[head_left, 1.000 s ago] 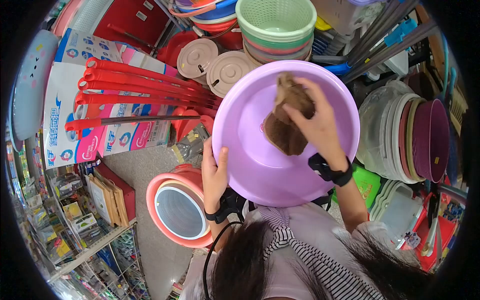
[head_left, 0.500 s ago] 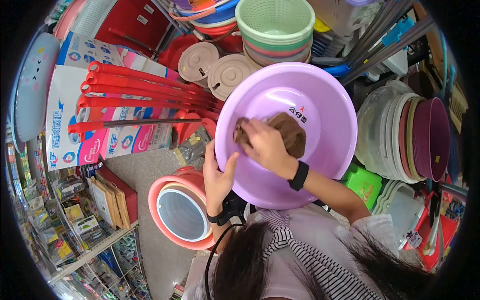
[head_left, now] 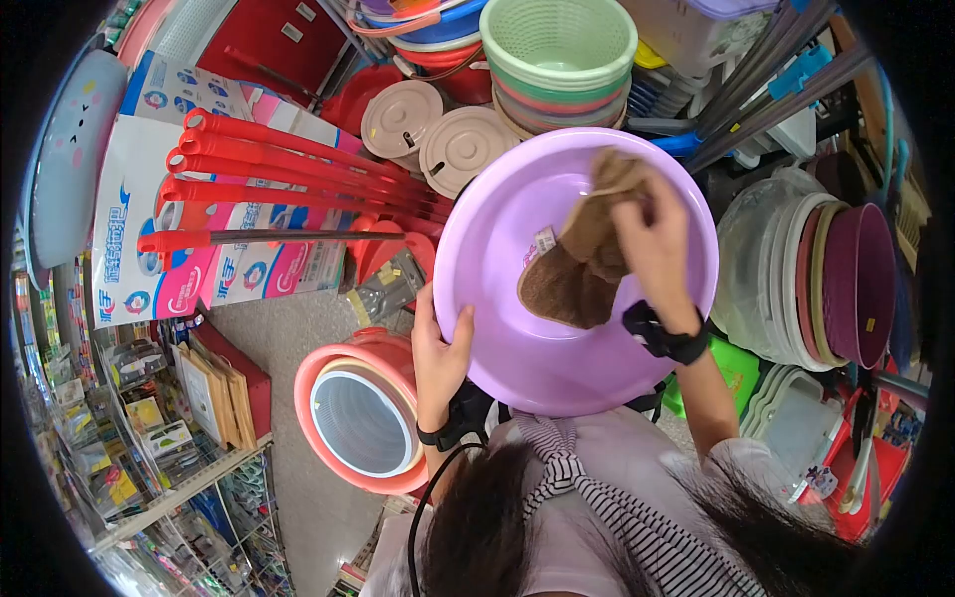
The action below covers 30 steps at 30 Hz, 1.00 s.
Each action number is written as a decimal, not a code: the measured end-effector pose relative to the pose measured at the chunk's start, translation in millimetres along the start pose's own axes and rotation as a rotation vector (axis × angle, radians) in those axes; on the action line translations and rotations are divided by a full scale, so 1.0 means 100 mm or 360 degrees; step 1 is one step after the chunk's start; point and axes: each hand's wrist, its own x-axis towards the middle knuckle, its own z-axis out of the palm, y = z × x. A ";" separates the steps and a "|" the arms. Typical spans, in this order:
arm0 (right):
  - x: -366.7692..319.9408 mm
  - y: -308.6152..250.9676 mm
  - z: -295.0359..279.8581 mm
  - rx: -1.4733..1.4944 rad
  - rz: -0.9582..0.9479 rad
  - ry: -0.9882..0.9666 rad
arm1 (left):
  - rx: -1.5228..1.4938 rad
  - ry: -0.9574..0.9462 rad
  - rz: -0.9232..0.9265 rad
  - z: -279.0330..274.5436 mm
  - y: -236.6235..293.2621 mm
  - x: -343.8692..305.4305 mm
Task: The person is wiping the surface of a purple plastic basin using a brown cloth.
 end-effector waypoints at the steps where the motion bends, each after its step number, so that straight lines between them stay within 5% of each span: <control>1: 0.03 -0.06 -0.19 0.0206 0.0178 -0.0016 | 0.0010 0.0000 -0.0010 -0.01 -0.01 0.01; 6: -0.11 -0.10 -0.52 0.0661 0.0295 0.0231 | -0.0071 -0.0039 -0.0057 -0.01 -0.02 0.06; 12: -0.35 -0.07 0.12 0.0371 0.0058 -0.0181 | -0.0119 -0.0062 -0.0059 0.00 -0.05 0.04; 14: -0.42 0.07 0.28 -0.0721 -0.0245 -0.0581 | 0.0023 -0.0020 0.0027 0.04 0.00 0.03; 21: -0.47 0.09 0.39 -0.0939 -0.0479 -0.0585 | -0.0014 0.0017 0.0056 0.04 0.02 0.01; 23: -0.47 0.12 0.42 -0.1432 -0.0773 -0.0477 | -0.0090 0.0006 0.0038 0.04 0.02 0.00; 29: -0.57 0.13 0.53 -0.0833 -0.0170 -0.0771 | -0.0150 -0.0070 -0.0067 0.01 0.02 -0.03; 30: -0.61 0.14 0.60 -0.0804 -0.0249 -0.0688 | -0.0157 -0.0077 -0.0066 0.01 -0.01 -0.03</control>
